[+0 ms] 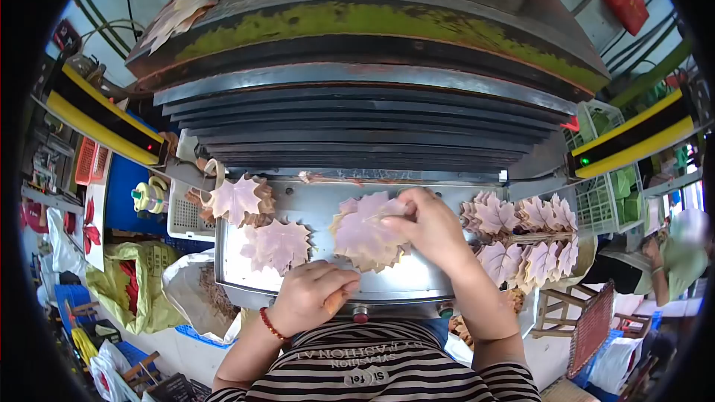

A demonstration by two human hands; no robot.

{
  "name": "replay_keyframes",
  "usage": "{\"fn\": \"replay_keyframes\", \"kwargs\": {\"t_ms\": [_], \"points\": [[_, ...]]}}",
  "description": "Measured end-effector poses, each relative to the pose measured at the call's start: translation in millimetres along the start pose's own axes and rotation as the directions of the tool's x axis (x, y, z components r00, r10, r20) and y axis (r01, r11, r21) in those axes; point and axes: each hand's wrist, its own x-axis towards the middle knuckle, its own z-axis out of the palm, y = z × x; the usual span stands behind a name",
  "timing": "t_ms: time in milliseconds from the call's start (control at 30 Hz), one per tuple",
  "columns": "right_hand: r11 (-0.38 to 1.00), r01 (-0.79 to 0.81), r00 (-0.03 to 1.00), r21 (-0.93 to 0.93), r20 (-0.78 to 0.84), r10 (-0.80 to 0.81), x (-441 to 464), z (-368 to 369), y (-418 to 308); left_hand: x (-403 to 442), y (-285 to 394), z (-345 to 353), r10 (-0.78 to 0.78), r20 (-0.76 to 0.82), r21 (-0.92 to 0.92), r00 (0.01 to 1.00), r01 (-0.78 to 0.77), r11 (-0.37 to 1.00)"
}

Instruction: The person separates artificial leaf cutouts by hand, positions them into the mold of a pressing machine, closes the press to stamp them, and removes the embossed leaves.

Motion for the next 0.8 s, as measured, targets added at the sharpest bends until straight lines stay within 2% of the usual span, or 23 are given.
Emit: {"fn": "replay_keyframes", "kwargs": {"t_ms": [100,133,233,267,400,500,600,700,733,800], "points": [[0.959,-0.104,0.994,0.265,0.049,0.095,2,-8,10,7,-12,-3,-0.051,-0.089,-0.035,0.995,0.048,0.998],[0.961,-0.085,0.996,0.262,-0.008,0.090,-3,-14,3,10,-15,-8,-0.089,-0.044,-0.092,0.995,0.084,0.992],[0.956,-0.054,0.998,0.288,0.033,0.047,-11,-33,-13,30,-14,-7,-0.364,-0.072,-0.205,0.929,0.344,0.916],[0.946,-0.045,0.999,0.321,0.031,0.037,-14,-35,-14,38,-15,-6,-0.379,-0.055,-0.249,0.924,0.355,0.901],[0.954,0.034,0.994,0.298,0.093,-0.064,-17,-36,-10,54,-26,7,-0.172,-0.111,-0.164,0.979,0.153,0.975],[0.954,0.062,0.998,0.294,-0.044,-0.051,-16,-40,-13,57,-19,0,-0.438,0.051,-0.296,0.897,0.433,0.852],[0.740,-0.140,0.989,0.658,0.052,0.141,-24,-72,-17,53,-24,-2,-0.485,-0.001,-0.353,0.874,0.453,0.818],[0.758,0.123,0.983,0.641,0.026,-0.181,-25,-75,-13,51,-26,-1,-0.508,0.048,-0.375,0.860,0.487,0.789],[0.825,0.183,0.964,0.535,0.068,-0.258,-23,-72,-13,52,-24,-1,-0.498,0.069,-0.380,0.864,0.484,0.788],[0.870,0.076,0.987,0.487,0.089,-0.137,-21,-48,-13,55,-18,-1,-0.479,0.107,-0.389,0.871,0.480,0.786]]}}
